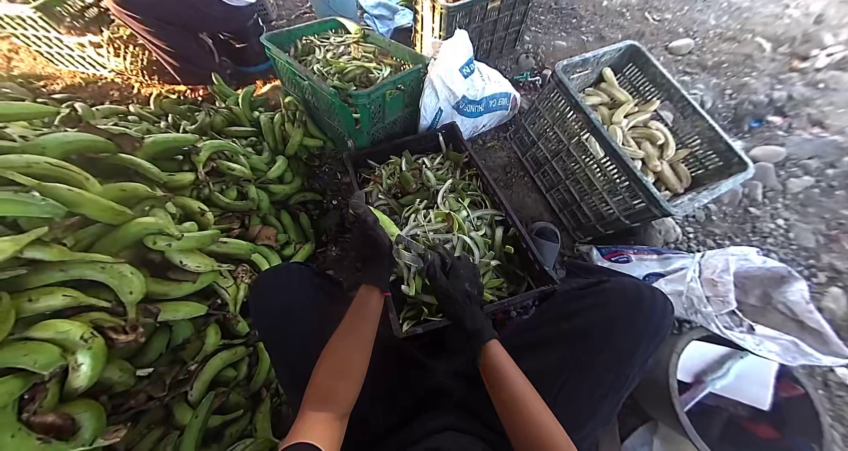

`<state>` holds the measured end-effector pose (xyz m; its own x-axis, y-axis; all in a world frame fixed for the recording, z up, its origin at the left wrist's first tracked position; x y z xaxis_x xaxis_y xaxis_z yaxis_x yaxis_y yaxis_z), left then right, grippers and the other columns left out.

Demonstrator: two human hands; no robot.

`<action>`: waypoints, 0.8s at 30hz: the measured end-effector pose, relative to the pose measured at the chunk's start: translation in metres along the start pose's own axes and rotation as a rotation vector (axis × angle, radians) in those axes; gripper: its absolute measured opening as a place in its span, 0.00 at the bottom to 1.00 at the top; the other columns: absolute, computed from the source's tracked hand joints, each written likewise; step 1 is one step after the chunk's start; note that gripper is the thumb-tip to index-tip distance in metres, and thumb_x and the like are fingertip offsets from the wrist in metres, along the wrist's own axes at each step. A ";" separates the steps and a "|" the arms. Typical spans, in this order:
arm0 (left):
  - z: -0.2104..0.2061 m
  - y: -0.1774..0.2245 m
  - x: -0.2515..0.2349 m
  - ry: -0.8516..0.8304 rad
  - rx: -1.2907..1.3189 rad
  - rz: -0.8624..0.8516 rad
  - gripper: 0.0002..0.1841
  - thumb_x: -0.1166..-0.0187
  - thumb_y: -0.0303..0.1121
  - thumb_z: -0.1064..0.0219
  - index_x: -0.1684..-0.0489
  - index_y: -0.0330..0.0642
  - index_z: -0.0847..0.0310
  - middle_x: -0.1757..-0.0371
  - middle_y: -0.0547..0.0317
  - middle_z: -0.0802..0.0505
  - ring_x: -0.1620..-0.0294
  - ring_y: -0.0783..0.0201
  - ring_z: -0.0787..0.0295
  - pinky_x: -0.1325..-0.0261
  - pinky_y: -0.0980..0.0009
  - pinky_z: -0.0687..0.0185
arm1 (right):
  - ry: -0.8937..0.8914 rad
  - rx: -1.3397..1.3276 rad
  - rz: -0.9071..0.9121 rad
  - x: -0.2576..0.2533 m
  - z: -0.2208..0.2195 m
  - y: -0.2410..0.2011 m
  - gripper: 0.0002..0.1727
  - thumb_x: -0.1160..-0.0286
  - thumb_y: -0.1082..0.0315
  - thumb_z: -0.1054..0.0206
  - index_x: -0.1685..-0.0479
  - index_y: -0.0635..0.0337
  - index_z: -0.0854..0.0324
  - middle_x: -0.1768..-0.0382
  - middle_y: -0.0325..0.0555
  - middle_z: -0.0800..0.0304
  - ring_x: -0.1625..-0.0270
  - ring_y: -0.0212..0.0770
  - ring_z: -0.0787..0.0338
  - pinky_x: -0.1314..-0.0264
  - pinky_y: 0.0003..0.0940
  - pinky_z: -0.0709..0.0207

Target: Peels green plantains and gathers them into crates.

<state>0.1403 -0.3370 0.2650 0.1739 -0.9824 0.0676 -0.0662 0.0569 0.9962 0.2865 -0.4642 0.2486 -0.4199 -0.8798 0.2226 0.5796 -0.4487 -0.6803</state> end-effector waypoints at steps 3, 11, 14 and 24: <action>-0.006 0.007 0.004 -0.107 -0.068 -0.092 0.36 0.12 0.65 0.66 0.13 0.56 0.38 0.34 0.52 0.13 0.45 0.57 0.11 0.42 0.51 0.14 | -0.007 -0.007 -0.004 -0.005 0.006 0.000 0.35 0.18 0.34 0.54 0.22 0.40 0.20 0.32 0.60 0.15 0.27 0.62 0.20 0.30 0.66 0.30; -0.034 -0.025 0.019 -0.823 0.174 0.356 0.37 0.10 0.63 0.71 0.29 0.51 0.22 0.68 0.59 0.09 0.78 0.69 0.16 0.79 0.76 0.19 | 0.033 0.076 -0.068 -0.032 0.018 0.000 0.28 0.16 0.36 0.50 0.19 0.24 0.25 0.31 0.56 0.16 0.28 0.63 0.21 0.37 0.66 0.28; -0.043 -0.023 0.030 -0.951 0.224 0.508 0.30 0.07 0.52 0.71 0.39 0.44 0.25 0.72 0.57 0.11 0.80 0.67 0.14 0.81 0.76 0.18 | 0.015 0.064 -0.062 -0.044 0.015 0.002 0.27 0.13 0.38 0.51 0.21 0.28 0.23 0.34 0.56 0.14 0.30 0.62 0.18 0.37 0.66 0.27; -0.036 -0.014 0.007 -0.624 0.405 0.426 0.47 0.19 0.74 0.75 0.27 0.48 0.23 0.52 0.44 0.06 0.59 0.50 0.06 0.59 0.56 0.09 | 0.090 -0.173 0.001 -0.067 0.028 0.014 0.31 0.08 0.41 0.59 0.34 0.51 0.17 0.49 0.59 0.11 0.42 0.62 0.13 0.42 0.69 0.27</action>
<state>0.1779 -0.3380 0.2531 -0.5105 -0.8161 0.2708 -0.3696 0.4926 0.7879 0.3420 -0.4163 0.2436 -0.4845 -0.8593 0.1639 0.4543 -0.4072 -0.7923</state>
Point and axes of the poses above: each hand's wrist, its own x-axis away from the middle knuckle, its own z-axis out of the back of the hand, y = z × x, the point moved 6 cm from there along -x, towards the middle knuckle
